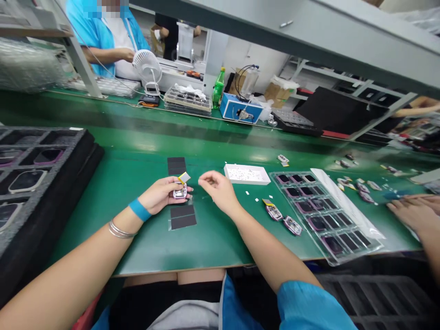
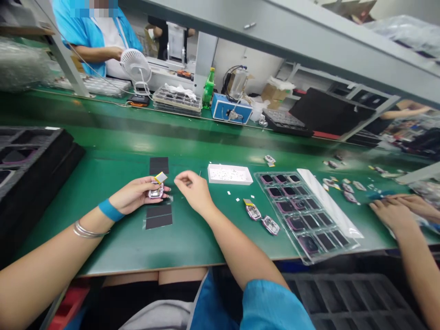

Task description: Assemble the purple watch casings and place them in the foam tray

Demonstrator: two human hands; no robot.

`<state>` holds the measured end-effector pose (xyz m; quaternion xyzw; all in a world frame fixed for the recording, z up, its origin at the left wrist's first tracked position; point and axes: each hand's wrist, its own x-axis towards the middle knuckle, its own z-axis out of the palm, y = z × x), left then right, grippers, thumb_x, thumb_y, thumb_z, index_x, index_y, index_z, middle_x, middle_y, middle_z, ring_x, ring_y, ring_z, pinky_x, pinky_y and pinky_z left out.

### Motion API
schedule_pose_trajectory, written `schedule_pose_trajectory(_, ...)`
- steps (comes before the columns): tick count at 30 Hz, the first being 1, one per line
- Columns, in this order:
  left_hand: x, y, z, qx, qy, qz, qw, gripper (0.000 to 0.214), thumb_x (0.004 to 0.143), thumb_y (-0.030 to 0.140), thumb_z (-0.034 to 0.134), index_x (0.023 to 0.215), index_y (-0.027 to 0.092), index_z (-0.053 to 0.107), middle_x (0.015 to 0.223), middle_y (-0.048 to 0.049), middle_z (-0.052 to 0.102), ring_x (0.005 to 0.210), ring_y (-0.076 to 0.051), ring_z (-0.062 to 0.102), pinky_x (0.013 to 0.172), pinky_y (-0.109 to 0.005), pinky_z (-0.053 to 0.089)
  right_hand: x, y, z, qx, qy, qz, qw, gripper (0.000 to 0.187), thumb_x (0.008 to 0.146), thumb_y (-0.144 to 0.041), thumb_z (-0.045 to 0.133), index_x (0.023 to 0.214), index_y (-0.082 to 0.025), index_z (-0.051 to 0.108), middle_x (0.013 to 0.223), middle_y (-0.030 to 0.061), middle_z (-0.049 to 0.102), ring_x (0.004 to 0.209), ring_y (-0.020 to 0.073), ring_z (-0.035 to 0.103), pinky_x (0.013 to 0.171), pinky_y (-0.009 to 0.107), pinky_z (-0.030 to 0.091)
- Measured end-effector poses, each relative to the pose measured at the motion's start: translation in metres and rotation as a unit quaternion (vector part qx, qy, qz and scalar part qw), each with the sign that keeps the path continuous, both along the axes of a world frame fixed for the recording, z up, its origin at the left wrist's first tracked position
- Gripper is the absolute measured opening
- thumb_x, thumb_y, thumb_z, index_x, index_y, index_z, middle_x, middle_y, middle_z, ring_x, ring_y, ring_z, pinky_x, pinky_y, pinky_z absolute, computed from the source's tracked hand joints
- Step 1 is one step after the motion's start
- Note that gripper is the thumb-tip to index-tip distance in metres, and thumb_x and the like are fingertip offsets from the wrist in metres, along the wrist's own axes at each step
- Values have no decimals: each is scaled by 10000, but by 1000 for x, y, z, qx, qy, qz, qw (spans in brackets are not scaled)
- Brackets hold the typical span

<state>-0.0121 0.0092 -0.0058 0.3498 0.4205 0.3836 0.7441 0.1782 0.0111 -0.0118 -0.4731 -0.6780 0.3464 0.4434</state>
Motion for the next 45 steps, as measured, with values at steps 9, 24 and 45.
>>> schedule_pose_trajectory(9,-10,1,4,-64,-34,-24,997,170,744,106,657,903,118,600,954,-155,700,878,-252,673,764,-436,554,-2,-22,5,16,-294,125,947,93,722,-91,685,738,-182,692,867,26,624,796,151,598,736,289,463)
schedule_pose_trajectory(24,-4,-6,7,-108,5,-35,993,244,697,152,721,936,155,671,1076,-137,680,1010,-301,631,841,-423,550,-11,-28,0,32,-303,72,950,53,710,-166,747,704,-180,696,818,23,652,827,162,615,775,271,462)
schedule_pose_trajectory(45,0,-3,7,-67,10,-36,997,164,744,119,664,888,124,586,834,-73,686,690,-147,655,690,-327,578,3,-29,36,117,-80,123,982,75,835,-147,575,773,-188,566,911,35,603,898,153,564,839,320,443)
